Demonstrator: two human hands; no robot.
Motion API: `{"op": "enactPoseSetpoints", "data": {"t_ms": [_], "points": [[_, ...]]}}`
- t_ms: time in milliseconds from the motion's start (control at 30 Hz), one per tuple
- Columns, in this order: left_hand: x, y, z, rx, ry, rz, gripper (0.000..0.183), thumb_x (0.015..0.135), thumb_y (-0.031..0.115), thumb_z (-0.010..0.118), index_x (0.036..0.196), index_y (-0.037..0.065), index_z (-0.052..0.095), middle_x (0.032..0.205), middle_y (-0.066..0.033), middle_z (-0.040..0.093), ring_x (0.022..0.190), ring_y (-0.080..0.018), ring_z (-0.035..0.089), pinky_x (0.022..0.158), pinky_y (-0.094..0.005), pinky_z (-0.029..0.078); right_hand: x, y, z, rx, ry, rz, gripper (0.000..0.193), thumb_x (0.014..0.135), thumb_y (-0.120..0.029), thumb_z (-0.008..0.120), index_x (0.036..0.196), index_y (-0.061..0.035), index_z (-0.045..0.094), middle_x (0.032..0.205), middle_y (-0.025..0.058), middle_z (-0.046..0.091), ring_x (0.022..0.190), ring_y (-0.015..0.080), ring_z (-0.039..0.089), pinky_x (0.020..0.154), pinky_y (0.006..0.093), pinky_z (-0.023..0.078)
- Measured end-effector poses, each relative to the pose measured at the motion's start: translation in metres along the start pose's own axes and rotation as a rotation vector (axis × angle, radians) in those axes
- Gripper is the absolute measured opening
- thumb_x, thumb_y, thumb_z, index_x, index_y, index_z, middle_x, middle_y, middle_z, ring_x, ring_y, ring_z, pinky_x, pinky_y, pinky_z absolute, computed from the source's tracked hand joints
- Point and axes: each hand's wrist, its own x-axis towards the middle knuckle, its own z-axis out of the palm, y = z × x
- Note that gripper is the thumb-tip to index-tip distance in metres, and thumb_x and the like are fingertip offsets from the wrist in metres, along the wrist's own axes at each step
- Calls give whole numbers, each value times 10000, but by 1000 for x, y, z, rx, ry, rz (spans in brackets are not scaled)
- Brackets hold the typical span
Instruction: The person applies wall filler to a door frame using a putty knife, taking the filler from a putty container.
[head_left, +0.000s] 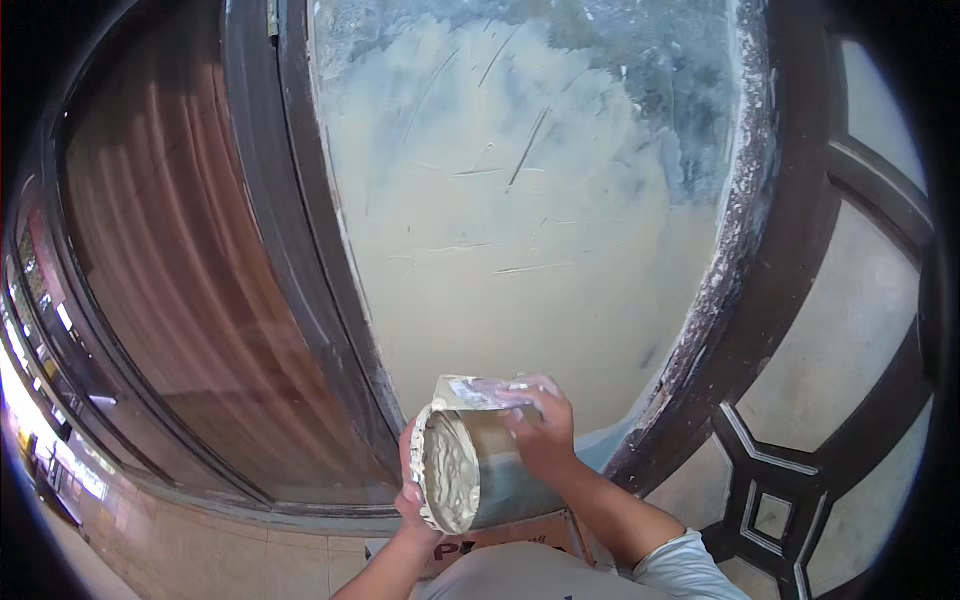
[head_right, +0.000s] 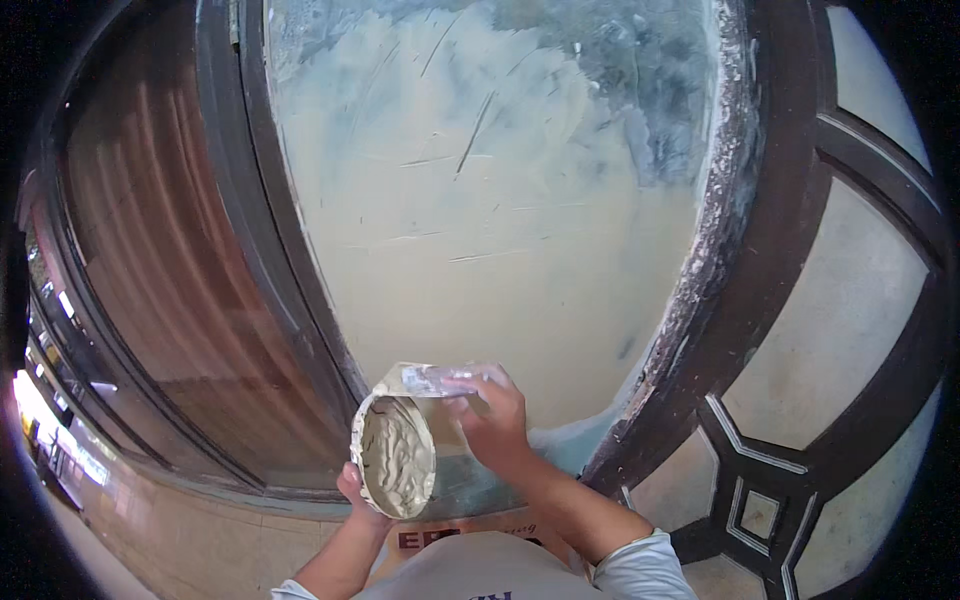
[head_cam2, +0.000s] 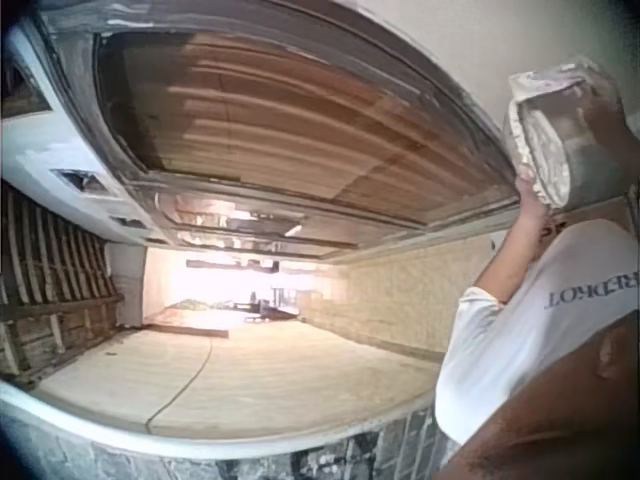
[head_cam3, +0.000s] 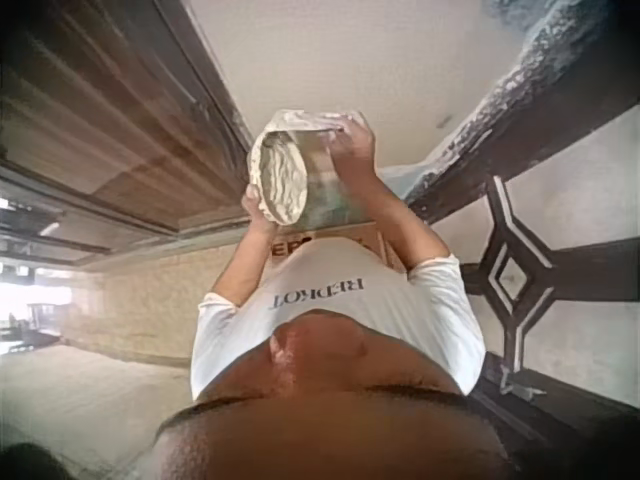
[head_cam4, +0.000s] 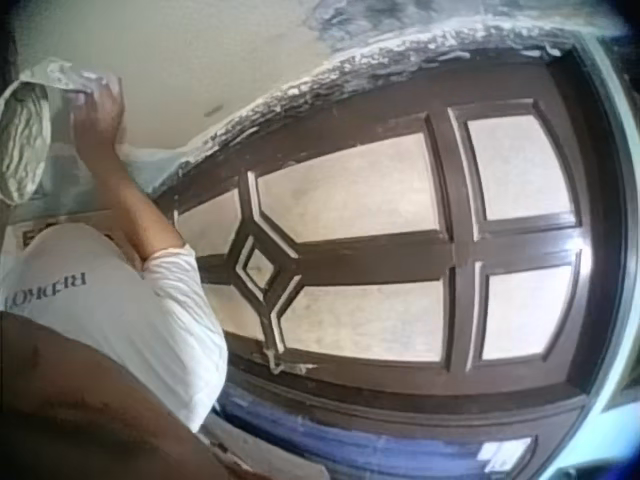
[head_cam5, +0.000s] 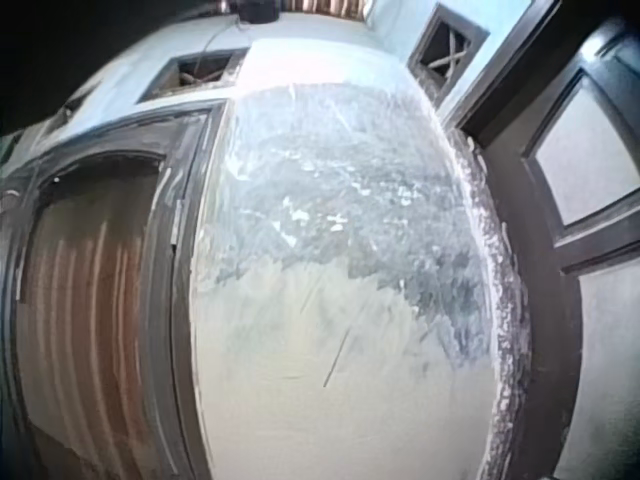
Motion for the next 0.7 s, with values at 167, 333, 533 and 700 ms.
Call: {"op": "enactPoseSetpoints", "data": {"t_ms": [167, 333, 533, 700], "points": [[25, 13, 16, 22, -89, -109, 1010, 721, 709, 599, 1454, 54, 368, 1378, -137, 506, 1223, -287, 551, 995, -423, 503, 21, 13, -11, 327, 19, 147, 188, 901, -54, 628, 1081, -1, 610, 1081, 131, 673, 959, 174, 635, 866, 313, 499], [24, 18, 15, -264, -148, -168, 944, 769, 736, 531, 1449, 95, 396, 1417, -139, 482, 1246, -331, 531, 1027, -495, 471, 52, 19, -31, 467, 159, 196, 173, 944, -129, 627, 1010, -10, 519, 885, 48, 605, 813, 113, 607, 724, 273, 501], [22, 19, -1, -213, -112, -206, 894, 792, 732, 476, 1429, 105, 439, 1394, -135, 513, 1271, -332, 511, 1059, -499, 435, 134, -20, -87, -390, 83, 38, 369, 864, -291, 708, 1081, -53, 528, 848, 124, 660, 736, 278, 653, 681, 365, 506], [23, 21, -10, -215, -72, -208, 955, 762, 715, 540, 1458, 82, 376, 1406, -145, 495, 1269, -318, 518, 1058, -482, 449, 212, -78, -103, -975, -23, -166, 513, 850, -493, 666, 1095, -70, 511, 903, 153, 685, 823, 350, 679, 683, 428, 522]]}}
